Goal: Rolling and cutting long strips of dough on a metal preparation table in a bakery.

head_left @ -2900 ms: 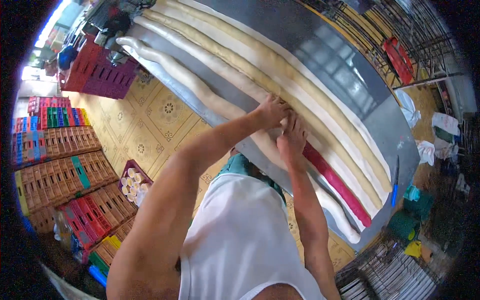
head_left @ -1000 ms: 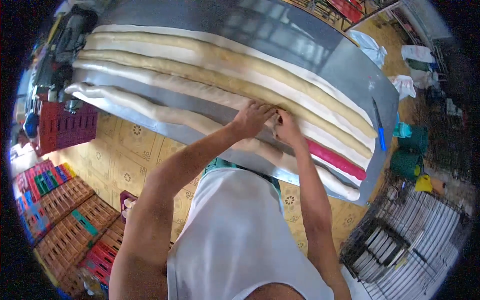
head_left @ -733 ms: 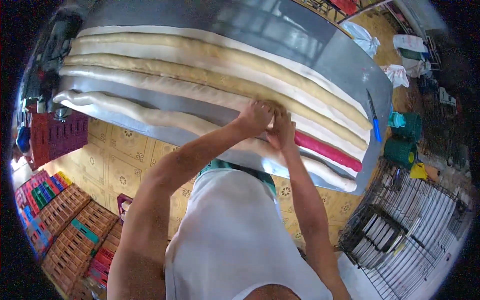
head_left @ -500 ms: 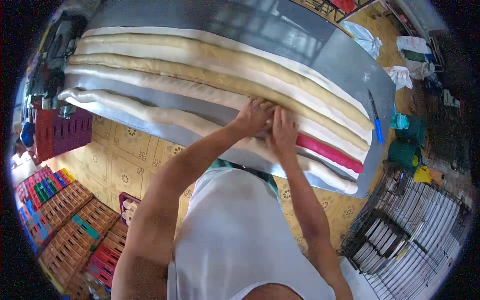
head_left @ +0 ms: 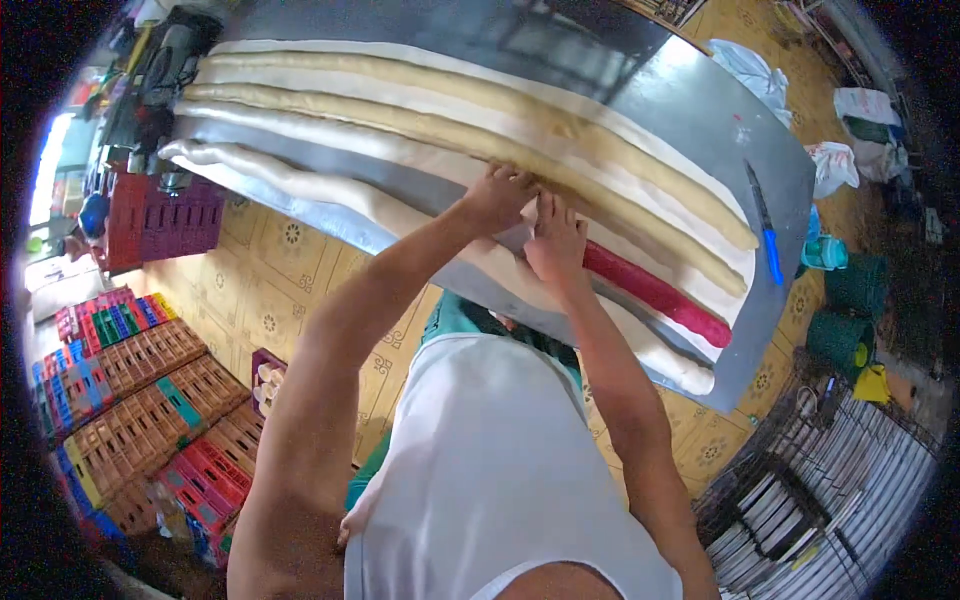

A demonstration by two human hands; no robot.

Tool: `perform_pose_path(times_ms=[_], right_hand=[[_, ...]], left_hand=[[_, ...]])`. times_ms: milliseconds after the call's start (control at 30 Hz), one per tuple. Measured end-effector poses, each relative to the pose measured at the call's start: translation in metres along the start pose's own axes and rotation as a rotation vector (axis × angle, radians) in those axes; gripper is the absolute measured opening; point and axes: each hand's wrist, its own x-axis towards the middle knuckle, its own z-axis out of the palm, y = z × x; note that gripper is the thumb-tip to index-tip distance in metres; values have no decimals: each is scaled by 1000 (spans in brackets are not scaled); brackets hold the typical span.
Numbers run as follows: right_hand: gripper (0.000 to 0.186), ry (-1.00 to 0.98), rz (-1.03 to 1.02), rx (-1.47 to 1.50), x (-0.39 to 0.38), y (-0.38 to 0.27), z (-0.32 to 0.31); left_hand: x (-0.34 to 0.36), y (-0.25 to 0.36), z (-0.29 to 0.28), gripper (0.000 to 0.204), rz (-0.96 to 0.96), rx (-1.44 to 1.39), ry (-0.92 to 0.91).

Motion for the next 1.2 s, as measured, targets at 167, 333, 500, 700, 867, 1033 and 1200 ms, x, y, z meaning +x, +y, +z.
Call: perform_pose_path(times_ms=[167, 333, 500, 700, 867, 1033, 1200], right_hand=[[68, -506, 152, 454, 25, 84, 29], [73, -30, -61, 63, -13, 12, -36], [65, -178, 216, -59, -8, 41, -12], [55, -28, 125, -90, -17, 33, -28], [62, -122, 227, -157, -21, 47, -24], [64, -381, 284, 246, -20, 76, -41], [78, -97, 211, -46, -57, 68, -30]], left_hand=[[-13, 25, 4, 83, 79, -91, 155], [1, 21, -3, 79, 83, -192, 119], [4, 28, -2, 80, 210, -143, 194], [20, 32, -1, 61, 184, -200, 135], [31, 61, 8, 56, 203, -73, 114], [23, 78, 7, 50, 206, -6, 392], [50, 85, -17, 73, 140, -133, 26]])
